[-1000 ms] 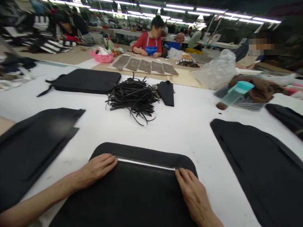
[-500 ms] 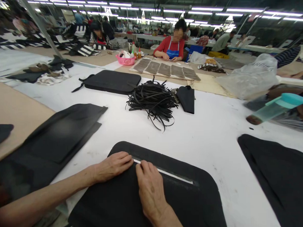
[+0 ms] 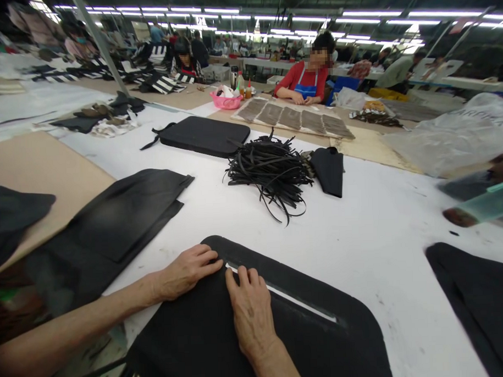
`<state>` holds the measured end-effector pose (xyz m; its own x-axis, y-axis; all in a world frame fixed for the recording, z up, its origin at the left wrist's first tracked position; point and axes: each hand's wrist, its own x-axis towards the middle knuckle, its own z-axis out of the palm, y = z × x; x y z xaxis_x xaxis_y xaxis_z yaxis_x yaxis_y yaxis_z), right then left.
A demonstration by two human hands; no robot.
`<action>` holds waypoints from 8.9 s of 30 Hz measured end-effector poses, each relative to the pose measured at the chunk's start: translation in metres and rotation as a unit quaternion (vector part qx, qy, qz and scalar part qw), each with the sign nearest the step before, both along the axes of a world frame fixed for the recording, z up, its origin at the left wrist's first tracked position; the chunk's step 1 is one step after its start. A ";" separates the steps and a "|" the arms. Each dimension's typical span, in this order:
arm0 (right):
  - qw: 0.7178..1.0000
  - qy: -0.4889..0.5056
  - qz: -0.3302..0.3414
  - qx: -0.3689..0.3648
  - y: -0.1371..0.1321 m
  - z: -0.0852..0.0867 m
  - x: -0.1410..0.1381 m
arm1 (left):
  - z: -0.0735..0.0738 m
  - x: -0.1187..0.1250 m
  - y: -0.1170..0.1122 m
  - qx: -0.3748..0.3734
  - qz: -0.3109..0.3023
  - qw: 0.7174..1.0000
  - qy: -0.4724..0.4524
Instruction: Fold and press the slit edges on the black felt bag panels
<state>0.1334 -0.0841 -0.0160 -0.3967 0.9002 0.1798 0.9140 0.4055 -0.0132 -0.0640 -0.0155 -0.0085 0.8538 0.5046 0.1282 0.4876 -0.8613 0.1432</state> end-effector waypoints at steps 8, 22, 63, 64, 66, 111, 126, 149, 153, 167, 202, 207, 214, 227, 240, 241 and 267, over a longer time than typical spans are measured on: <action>0.999 -0.040 0.004 -0.015 0.002 0.001 -0.006 | -0.002 0.006 -0.002 -0.002 0.032 0.999 0.041; 0.997 -0.009 -0.071 -0.015 -0.029 0.002 0.017 | -0.004 0.016 -0.021 0.066 0.069 0.989 0.112; 0.996 -0.071 0.038 0.041 0.023 -0.002 0.017 | 0.001 0.049 0.005 -0.137 0.178 0.969 -0.104; 0.997 -0.066 0.035 0.025 0.025 0.000 0.017 | 0.000 0.049 0.004 -0.135 0.172 0.970 -0.102; 0.998 -0.048 0.028 -0.012 0.029 0.006 0.018 | -0.002 0.049 0.002 -0.128 0.159 0.974 -0.097; 0.973 0.134 -0.186 -0.038 -0.008 -0.008 0.095 | -0.004 0.061 0.002 -0.106 0.197 0.968 -0.112; 0.966 0.031 -0.251 -0.054 0.001 0.003 0.084 | -0.008 0.076 -0.003 -0.028 0.271 0.962 -0.008; 0.953 0.046 -0.271 -0.126 0.011 0.014 0.086 | -0.003 0.084 -0.003 0.025 0.265 0.964 0.015; 0.948 0.040 -0.275 -0.158 0.016 0.018 0.087 | 0.000 0.086 -0.004 0.058 0.145 0.987 0.030; 0.942 0.024 -0.290 -0.165 0.021 0.020 0.088 | -0.011 0.080 -0.023 0.130 0.036 0.982 0.130; 0.956 0.061 -0.249 -0.143 0.015 0.014 0.073 | 0.011 0.079 -0.032 0.147 0.144 0.966 0.154; 0.962 0.072 -0.228 -0.133 0.014 0.013 0.071 | 0.003 0.120 -0.041 0.068 0.062 0.991 0.097; 0.975 0.121 -0.154 -0.104 0.001 0.008 0.094 | -0.012 0.125 -0.042 0.027 0.051 0.995 0.079; 0.982 0.092 -0.153 -0.060 -0.022 -0.001 0.156 | -0.027 0.129 -0.050 0.135 0.053 0.985 0.098; 0.929 0.067 -0.281 -0.232 0.004 0.027 0.148 | -0.010 0.139 -0.058 0.146 0.072 0.978 0.133; 0.924 0.064 -0.289 -0.243 0.007 0.027 0.148 | -0.010 0.140 -0.059 0.142 0.072 0.978 0.133; 0.899 0.075 -0.322 -0.287 0.018 0.037 0.151 | 0.001 0.188 -0.063 0.086 0.091 0.982 0.144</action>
<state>0.2843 -0.0658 0.0209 0.2294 0.8960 -0.3802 0.9272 -0.3200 -0.1946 0.1242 -0.0785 -0.0072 0.7649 0.6441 -0.0093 0.6343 -0.7557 -0.1628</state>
